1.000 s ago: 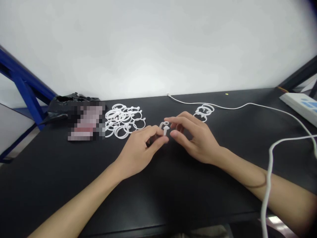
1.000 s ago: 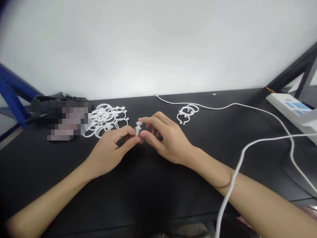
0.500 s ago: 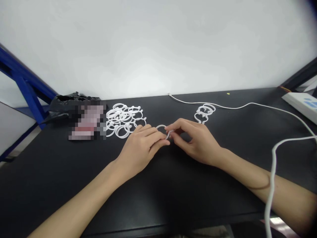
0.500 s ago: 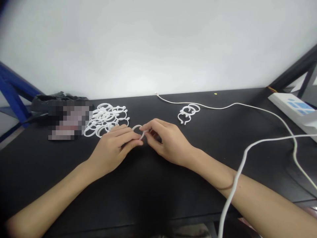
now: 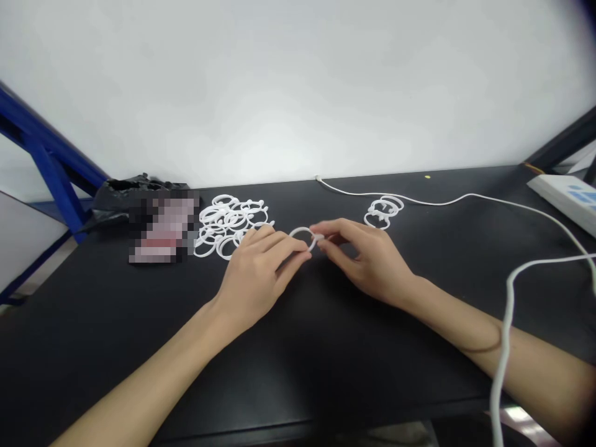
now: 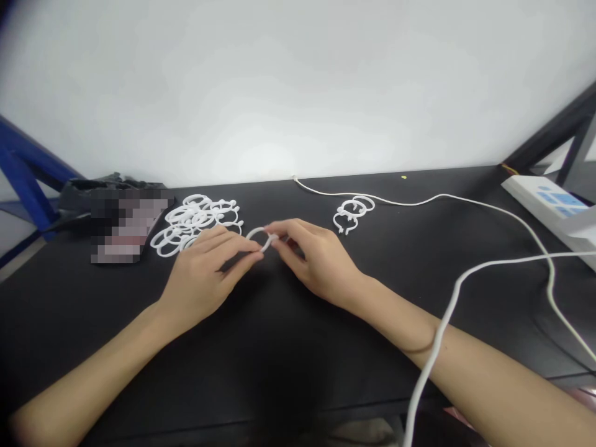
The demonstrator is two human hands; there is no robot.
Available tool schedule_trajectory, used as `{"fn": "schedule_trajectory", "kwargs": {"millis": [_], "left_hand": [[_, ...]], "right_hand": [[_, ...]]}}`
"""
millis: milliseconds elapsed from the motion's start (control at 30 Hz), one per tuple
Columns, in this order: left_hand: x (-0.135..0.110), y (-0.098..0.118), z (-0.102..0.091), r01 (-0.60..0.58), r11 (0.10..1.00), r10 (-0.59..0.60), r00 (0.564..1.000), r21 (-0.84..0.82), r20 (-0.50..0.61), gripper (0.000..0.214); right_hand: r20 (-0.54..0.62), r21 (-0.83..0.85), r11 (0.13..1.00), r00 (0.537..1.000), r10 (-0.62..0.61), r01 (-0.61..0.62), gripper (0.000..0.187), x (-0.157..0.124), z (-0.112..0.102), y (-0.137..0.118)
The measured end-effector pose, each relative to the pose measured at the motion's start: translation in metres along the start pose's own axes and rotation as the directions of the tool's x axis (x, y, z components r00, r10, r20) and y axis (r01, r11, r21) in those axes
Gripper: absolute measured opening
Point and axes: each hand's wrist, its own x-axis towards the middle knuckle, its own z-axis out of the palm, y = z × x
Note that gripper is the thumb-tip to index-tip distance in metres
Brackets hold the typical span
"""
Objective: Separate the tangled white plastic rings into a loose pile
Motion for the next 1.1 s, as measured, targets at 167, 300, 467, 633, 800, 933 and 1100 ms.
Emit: {"fn": "schedule_trajectory", "kwargs": {"millis": [167, 300, 467, 633, 800, 933, 1100], "left_hand": [[0.001, -0.018, -0.018, 0.112, 0.948, -0.094, 0.993, 0.298, -0.074, 0.012], [-0.003, -0.043, -0.033, 0.225, 0.828, -0.219, 0.973, 0.514, -0.072, 0.020], [-0.010, -0.060, -0.037, 0.199, 0.799, -0.271, 0.962, 0.568, 0.044, 0.018], [-0.014, -0.066, -0.034, 0.207, 0.826, -0.274, 0.960, 0.524, 0.051, 0.013], [-0.013, -0.066, -0.035, 0.178, 0.839, -0.216, 0.976, 0.514, 0.015, 0.014], [-0.012, -0.061, -0.034, 0.189, 0.843, -0.225, 0.974, 0.503, 0.010, 0.014], [-0.011, -0.055, -0.030, 0.192, 0.857, -0.230, 0.973, 0.479, 0.021, 0.012]], "right_hand": [[-0.081, -0.164, 0.983, 0.994, 0.068, -0.080, 0.033, 0.002, -0.007, 0.014], [-0.123, -0.357, 0.927, 0.989, 0.078, -0.117, 0.028, 0.005, -0.012, 0.028], [-0.133, -0.613, 0.772, 0.985, 0.108, -0.167, 0.034, 0.008, -0.018, 0.040], [-0.197, -0.705, 0.660, 0.965, 0.171, -0.261, 0.037, 0.010, -0.026, 0.048], [-0.258, -0.645, 0.673, 0.933, 0.253, -0.361, 0.035, 0.013, -0.033, 0.055], [-0.263, -0.533, 0.714, 0.891, 0.370, -0.454, 0.037, 0.013, -0.036, 0.058], [-0.267, -0.569, 0.648, 0.859, 0.436, -0.506, 0.034, 0.013, -0.039, 0.059]]}}
